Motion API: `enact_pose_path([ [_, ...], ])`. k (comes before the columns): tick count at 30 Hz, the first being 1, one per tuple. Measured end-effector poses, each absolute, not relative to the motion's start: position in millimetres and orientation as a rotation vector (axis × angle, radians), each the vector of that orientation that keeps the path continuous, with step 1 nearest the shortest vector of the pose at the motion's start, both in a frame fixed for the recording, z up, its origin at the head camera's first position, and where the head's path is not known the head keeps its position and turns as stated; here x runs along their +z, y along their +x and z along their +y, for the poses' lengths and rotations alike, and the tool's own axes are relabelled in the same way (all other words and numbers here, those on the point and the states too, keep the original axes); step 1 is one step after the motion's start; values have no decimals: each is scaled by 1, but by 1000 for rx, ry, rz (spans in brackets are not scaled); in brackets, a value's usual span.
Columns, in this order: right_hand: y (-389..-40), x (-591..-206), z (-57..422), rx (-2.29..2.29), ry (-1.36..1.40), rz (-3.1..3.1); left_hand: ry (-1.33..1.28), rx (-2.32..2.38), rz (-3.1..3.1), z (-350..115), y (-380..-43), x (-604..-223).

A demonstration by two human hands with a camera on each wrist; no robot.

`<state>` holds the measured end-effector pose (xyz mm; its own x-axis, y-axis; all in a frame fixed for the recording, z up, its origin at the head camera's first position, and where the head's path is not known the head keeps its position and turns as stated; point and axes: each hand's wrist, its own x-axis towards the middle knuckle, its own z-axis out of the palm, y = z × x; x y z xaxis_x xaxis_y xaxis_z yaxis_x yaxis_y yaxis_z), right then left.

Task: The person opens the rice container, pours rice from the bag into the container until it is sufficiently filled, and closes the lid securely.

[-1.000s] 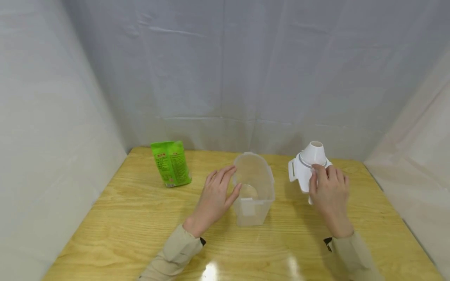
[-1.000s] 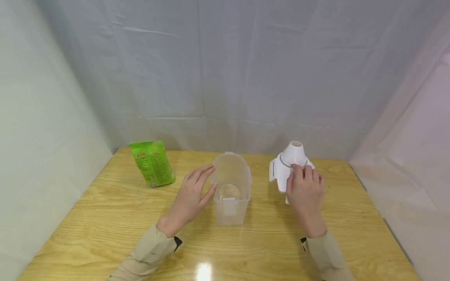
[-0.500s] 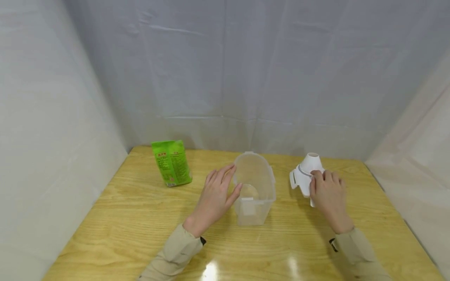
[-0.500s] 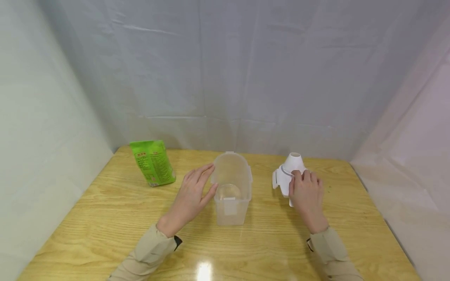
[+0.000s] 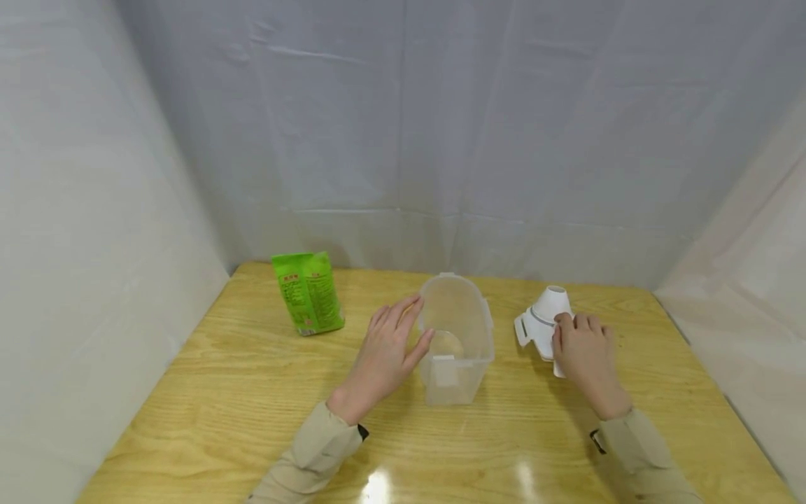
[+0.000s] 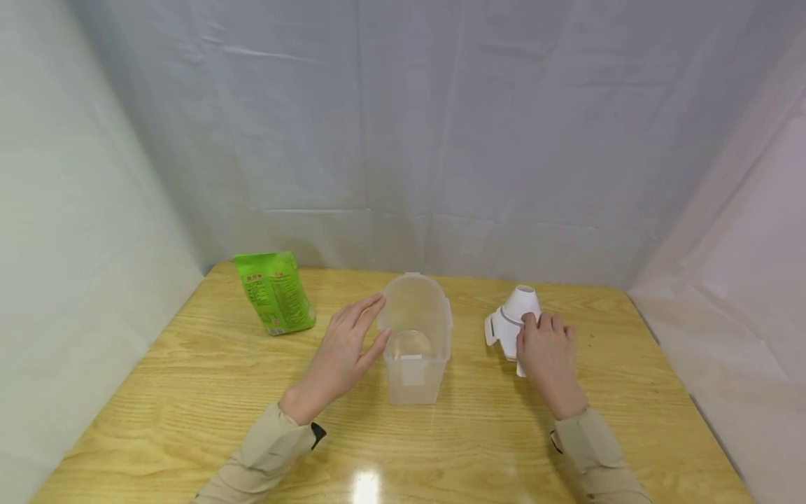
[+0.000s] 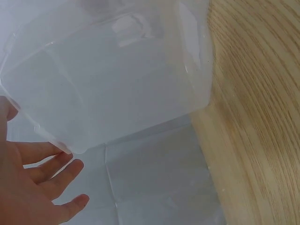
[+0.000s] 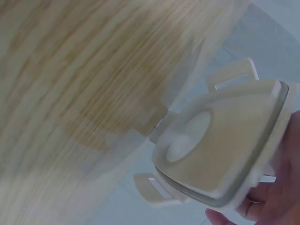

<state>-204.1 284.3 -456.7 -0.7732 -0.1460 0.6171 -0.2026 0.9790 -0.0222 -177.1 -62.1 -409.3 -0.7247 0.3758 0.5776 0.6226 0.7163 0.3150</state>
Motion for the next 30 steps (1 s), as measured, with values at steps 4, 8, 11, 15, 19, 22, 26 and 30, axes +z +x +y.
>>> enact_pose_path([
  [4, -205, -458, 285, 89, 292, -2445, -757, -711, -2465, -63, -177, -409],
  [8, -206, -459, 286, 85, 321, -2459, -761, -714, -2471, -63, -178, -408],
  [11, -207, -459, 286, 105, 308, -2519, -769, -711, -2467, -64, -178, -409],
  [15, -206, -457, 287, 140, 281, -2638, -778, -716, -2472, -64, -178, -409],
  [19, -206, -456, 288, 151, 279, -2714, -785, -734, -2479, -64, -177, -409],
  [22, -206, -456, 289, 176, 279, -2747, -788, -751, -2480, -64, -178, -409],
  [26, -206, -459, 291, 202, 293, -2753, -786, -767, -2485, -65, -180, -410],
  [30, -206, -459, 290, 175, 283, -2685, -784, -763, -2486, -66, -180, -410],
])
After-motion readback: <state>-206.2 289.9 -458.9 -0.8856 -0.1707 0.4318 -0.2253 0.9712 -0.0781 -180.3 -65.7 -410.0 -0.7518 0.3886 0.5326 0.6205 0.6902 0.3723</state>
